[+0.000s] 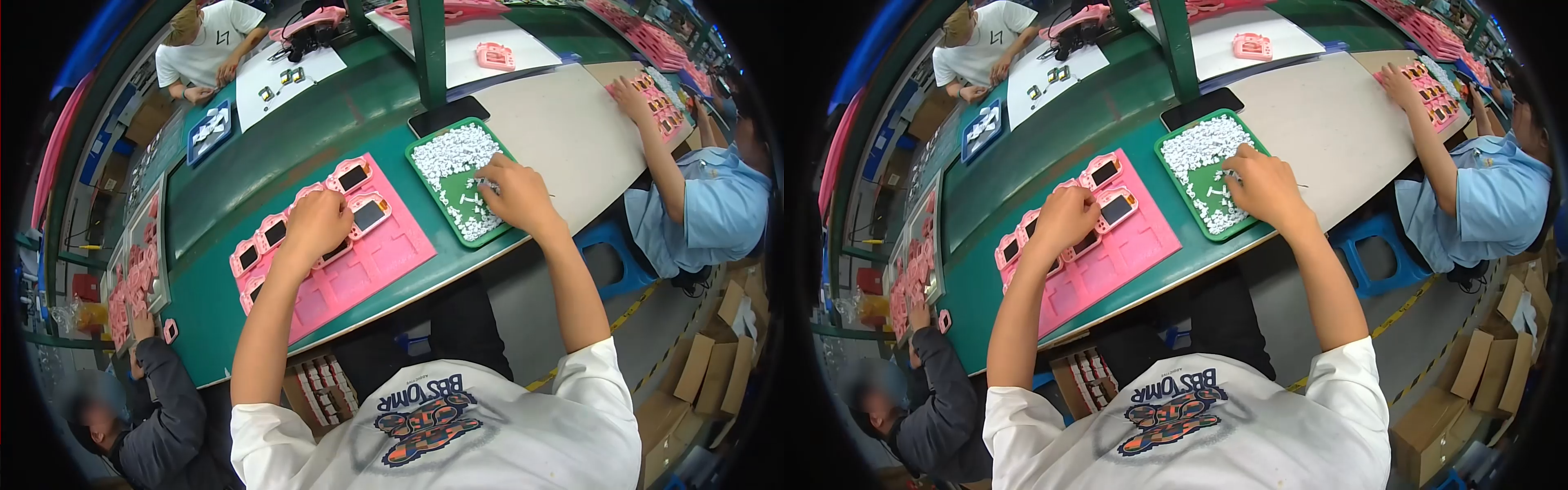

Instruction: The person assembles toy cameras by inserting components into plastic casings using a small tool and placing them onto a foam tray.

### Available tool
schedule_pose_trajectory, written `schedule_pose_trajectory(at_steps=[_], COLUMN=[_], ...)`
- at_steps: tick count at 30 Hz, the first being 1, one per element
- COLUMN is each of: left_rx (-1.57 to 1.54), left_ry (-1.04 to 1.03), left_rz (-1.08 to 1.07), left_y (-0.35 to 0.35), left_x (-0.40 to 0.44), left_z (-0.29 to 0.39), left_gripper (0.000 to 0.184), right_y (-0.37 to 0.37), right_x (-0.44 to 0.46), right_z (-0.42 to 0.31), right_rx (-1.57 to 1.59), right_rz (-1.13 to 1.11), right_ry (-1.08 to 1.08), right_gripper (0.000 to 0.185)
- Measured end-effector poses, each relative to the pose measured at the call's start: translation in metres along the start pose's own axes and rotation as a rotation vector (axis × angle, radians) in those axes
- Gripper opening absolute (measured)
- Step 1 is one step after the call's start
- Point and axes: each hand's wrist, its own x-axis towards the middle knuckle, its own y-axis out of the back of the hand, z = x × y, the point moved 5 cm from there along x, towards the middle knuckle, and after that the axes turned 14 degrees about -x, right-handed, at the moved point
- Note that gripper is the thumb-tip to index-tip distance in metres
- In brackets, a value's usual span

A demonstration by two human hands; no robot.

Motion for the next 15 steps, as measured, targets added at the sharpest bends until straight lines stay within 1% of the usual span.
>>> schedule_pose_trajectory(at_steps=[4, 9, 15], left_rx=[0.059, 0.071, 0.040], left_ry=[-0.047, -0.071, -0.185], left_rz=[0.046, 0.081, 0.161], left_y=[-0.006, -0.012, -0.010], left_x=[0.011, 0.005, -0.003], left_z=[-0.005, -0.008, -0.009], left_gripper=[0.020, 0.021, 0.021], right_y=[-0.004, -0.004, -0.008], right_x=[0.011, 0.018, 0.027], right_z=[-0.011, -0.018, -0.021], right_rx=[-0.083, -0.083, -0.111], right_rz=[-0.055, -0.096, -0.046], right_ry=[0.054, 0.084, 0.129], right_gripper=[0.018, 0.018, 0.019])
